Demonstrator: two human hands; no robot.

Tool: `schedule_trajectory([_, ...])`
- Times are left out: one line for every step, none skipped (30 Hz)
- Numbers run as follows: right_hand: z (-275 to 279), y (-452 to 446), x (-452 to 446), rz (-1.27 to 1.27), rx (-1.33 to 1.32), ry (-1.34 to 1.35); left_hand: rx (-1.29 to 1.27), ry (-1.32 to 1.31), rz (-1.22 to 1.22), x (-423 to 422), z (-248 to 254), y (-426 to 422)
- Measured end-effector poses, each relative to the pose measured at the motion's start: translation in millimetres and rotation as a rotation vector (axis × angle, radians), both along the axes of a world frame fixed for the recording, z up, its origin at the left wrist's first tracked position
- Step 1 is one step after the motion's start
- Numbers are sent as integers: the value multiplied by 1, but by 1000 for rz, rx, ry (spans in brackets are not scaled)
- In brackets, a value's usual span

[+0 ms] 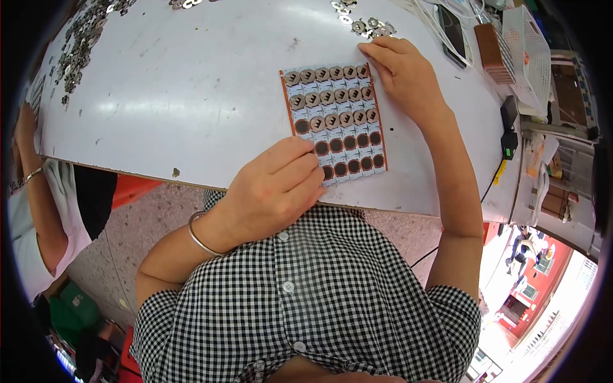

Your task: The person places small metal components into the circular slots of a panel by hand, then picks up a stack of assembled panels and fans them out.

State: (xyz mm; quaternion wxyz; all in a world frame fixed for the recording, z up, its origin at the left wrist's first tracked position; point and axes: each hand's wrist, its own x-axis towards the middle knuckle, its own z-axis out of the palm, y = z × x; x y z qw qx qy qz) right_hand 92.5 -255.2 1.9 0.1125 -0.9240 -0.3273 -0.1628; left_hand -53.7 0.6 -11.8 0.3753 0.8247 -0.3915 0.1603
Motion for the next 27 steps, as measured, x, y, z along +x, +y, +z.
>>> schedule_trajectory([1,-2,2,6,-6,15,-5,6,-1,0,0,0])
schedule_trajectory([1,-2,3,9,-12,30,-10,12,-5,0,0,0])
schedule_trajectory([0,-2,1,-53,91,113,-7,12,-9,0,-1,1])
schedule_trajectory([0,-3,-4,-115,192,195,-6,12,-13,1,-1,1])
schedule_trajectory([1,-2,-9,-176,292,277,-6,12,-15,1,-1,0])
schedule_trajectory([2,-5,-13,-169,261,225,-13,8,-13,1,-2,0])
schedule_trajectory([4,-10,-16,-161,231,175,-18,6,-10,1,-3,0])
schedule_trajectory([6,-16,-19,-155,202,125,-22,4,-9,1,-3,0])
schedule_trajectory([8,-24,-22,-199,164,155,-19,7,-11,1,-3,0])
schedule_trajectory([11,-32,-24,-242,126,184,-17,8,-14,1,-3,0])
schedule_trajectory([13,-36,-28,-286,88,212,-15,9,-17,1,-3,0])
schedule_trajectory([16,-35,-32,-301,84,282,-13,3,-16,1,-3,0])
schedule_trajectory([22,-33,-37,-317,79,351,-11,-3,-16,1,-3,0])
schedule_trajectory([29,-31,-41,-332,73,420,-11,-10,-14,1,-3,-1])
schedule_trajectory([36,-28,-43,-325,226,608,-13,-20,-13,1,-4,-1])
schedule_trajectory([44,-25,-46,-313,381,796,-15,-30,-11,1,-5,-1])
schedule_trajectory([48,-21,-48,-296,536,983,-16,-39,-6,0,-6,0])
schedule_trajectory([50,-16,-51,-203,628,1010,-20,-42,-9,1,-6,0])
schedule_trajectory([50,-9,-54,-108,719,1036,-23,-44,-13,1,-6,1])
schedule_trajectory([50,-3,-57,-13,812,1060,-25,-47,-17,2,-6,1])
schedule_trajectory([49,5,-60,-12,818,1073,-23,-47,-21,2,-6,1])
schedule_trajectory([47,13,-63,-13,824,1085,-20,-47,-24,2,-6,1])
schedule_trajectory([46,21,-66,-14,830,1098,-20,-47,-28,2,-6,1])
schedule_trajectory([46,29,-68,-36,831,1163,-23,-50,-24,2,-7,1])
schedule_trajectory([47,38,-69,-60,831,1227,-27,-53,-21,2,-7,0])
schedule_trajectory([47,46,-71,-85,831,1292,-32,-55,-18,2,-8,0])
schedule_trajectory([41,54,-75,-101,848,1286,-39,-70,-16,2,-9,0])
